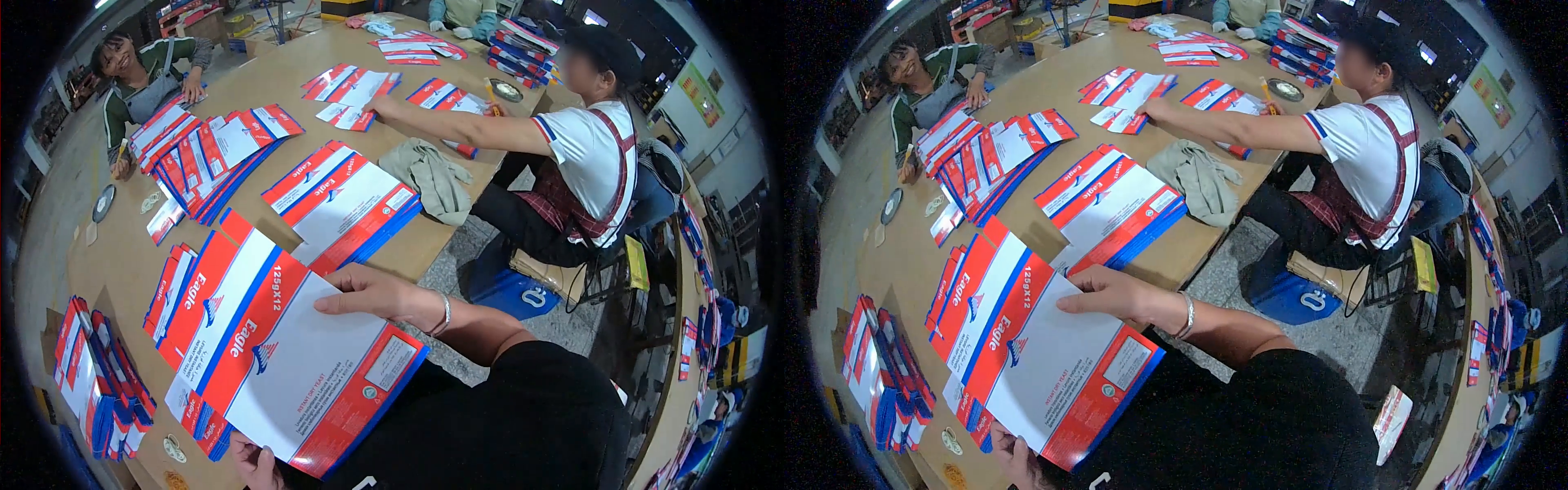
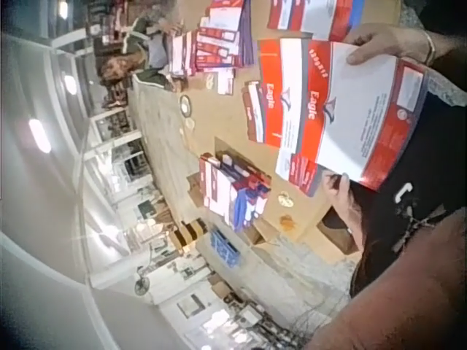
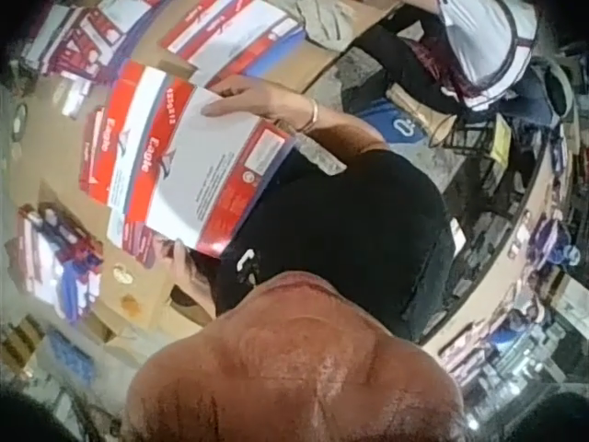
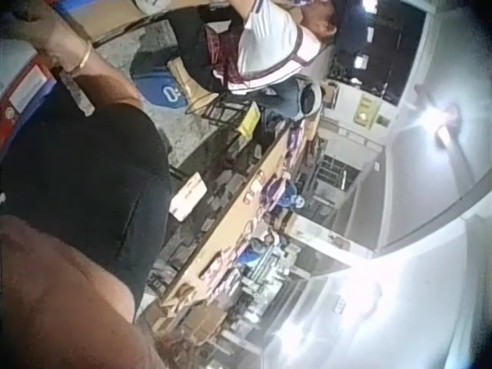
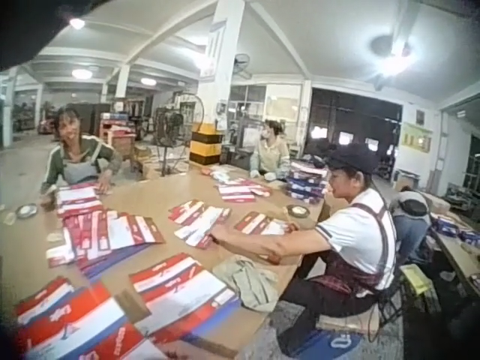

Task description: Stacking and organizing cardboard boxes on a warehouse table.

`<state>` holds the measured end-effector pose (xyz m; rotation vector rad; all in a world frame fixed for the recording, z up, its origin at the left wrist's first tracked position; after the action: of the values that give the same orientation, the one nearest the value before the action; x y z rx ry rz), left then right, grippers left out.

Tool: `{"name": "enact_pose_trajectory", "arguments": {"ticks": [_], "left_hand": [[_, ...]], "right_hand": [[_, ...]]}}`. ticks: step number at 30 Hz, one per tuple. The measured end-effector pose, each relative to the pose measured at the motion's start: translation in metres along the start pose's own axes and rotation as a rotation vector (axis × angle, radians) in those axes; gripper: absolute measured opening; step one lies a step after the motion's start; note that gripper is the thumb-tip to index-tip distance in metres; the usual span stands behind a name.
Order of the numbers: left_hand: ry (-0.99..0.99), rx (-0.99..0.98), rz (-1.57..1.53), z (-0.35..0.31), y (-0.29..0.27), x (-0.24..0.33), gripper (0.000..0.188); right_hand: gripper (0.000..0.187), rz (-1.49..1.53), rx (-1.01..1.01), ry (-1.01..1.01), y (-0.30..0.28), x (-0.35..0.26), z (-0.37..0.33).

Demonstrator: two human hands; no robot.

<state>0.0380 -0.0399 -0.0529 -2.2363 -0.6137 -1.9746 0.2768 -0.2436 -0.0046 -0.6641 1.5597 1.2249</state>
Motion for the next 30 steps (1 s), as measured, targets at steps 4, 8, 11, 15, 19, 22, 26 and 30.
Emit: {"name": "enact_pose_trajectory", "arguments": {"ticks": [4, 8, 11, 15, 19, 22, 26, 30], "left_hand": [[-0.076, 0.021, 0.033, 0.000, 0.000, -0.009, 0.021], [-0.098, -0.036, 0.029, -0.002, 0.012, -0.006, 0.028], [-0.051, 0.006, 0.019, -0.006, 0.020, 0.001, 0.045], [-0.139, -0.029, 0.037, -0.002, 0.004, -0.025, 0.061], [-0.101, -0.025, 0.070, -0.002, -0.007, -0.024, 0.061], [-0.077, -0.026, 0.094, 0.001, -0.011, -0.025, 0.061], [-0.050, -0.030, 0.129, 0.002, -0.017, -0.026, 0.061], [-0.030, -0.021, 0.164, -0.003, -0.028, -0.028, 0.061]], "right_hand": [[0.034, 0.025, 0.031, 0.050, -0.003, 0.011, 0.010], [0.037, -0.011, -0.024, 0.022, 0.000, 0.009, 0.014], [0.038, -0.010, -0.040, 0.003, 0.002, 0.002, 0.009], [0.035, -0.050, -0.054, 0.009, -0.005, 0.011, 0.013], [0.033, -0.058, -0.094, -0.038, 0.008, 0.002, 0.014], [0.034, -0.106, -0.086, -0.083, 0.009, -0.008, 0.012], [0.033, -0.148, -0.086, -0.110, 0.004, -0.006, 0.014], [0.031, -0.177, -0.035, -0.161, -0.001, -0.010, 0.013]]}}
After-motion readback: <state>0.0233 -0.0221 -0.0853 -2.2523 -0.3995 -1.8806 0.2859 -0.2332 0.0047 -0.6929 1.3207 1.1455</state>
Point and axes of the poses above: each hand's wrist, its own z-axis towards the middle knuckle, its own y-axis out of the palm, x = y × z, the point moved 10 cm from there along z, towards the middle knuckle, and after that the axes turned 11 degrees about -x, right-handed, at the moved point
